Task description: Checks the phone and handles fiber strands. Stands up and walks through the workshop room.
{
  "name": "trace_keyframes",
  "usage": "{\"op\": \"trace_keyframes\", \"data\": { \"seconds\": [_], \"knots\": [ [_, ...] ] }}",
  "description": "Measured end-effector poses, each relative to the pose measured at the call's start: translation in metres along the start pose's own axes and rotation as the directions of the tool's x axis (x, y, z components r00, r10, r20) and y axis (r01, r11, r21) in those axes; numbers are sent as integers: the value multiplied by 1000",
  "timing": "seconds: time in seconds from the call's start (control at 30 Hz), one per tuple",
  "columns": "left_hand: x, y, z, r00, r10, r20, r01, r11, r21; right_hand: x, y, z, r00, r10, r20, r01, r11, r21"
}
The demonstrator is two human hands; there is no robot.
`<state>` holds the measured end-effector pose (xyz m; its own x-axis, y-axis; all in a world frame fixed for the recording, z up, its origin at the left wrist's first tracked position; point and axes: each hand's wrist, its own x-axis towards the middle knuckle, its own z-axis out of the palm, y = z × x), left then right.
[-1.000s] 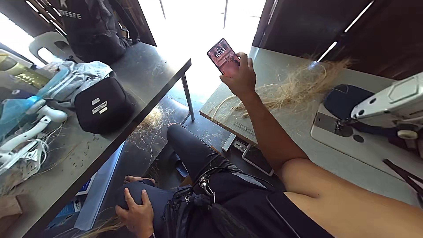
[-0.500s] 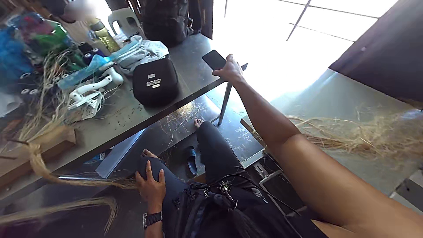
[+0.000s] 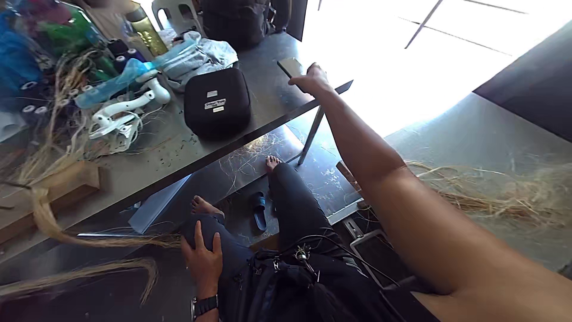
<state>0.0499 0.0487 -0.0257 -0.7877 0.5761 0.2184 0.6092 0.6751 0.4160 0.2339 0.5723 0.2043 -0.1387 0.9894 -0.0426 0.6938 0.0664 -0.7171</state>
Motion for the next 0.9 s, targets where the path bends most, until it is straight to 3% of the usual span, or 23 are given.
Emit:
{"op": "trace_keyframes", "data": {
  "seconds": [0.1, 0.17, 0.37, 0.5, 0.6, 0.7, 0.9],
  "knots": [
    [1, -1, 0, 1000, 10, -8, -10, 1000, -4, -5, 30, -42, 995, 46, 88, -72, 944, 322],
    [1, 0, -1, 1000, 18, -10, -18, 1000, -19, -19, 52, -80, 995, 25, 93, -62, 906, 420],
    [3, 2, 1, 999, 31, -20, -31, 1000, 5, -86, 106, -192, 1000, -24, 3, 19, 882, 472],
    [5, 6, 2, 999, 41, -23, -41, 999, -4, -130, 121, -231, 997, -5, -78, 38, 903, 429],
    [6, 10, 3, 999, 39, -21, -39, 999, 9, -145, 127, -235, 993, -2, -121, 49, 924, 379],
    [7, 13, 2, 1000, 22, -5, -22, 999, 27, -145, 119, -222, 997, -5, -72, 30, 942, 336],
    [7, 13, 2, 1000, 12, 1, -12, 1000, 28, -109, 49, -132, 995, -65, 73, 49, 979, 200]
  ]
}}
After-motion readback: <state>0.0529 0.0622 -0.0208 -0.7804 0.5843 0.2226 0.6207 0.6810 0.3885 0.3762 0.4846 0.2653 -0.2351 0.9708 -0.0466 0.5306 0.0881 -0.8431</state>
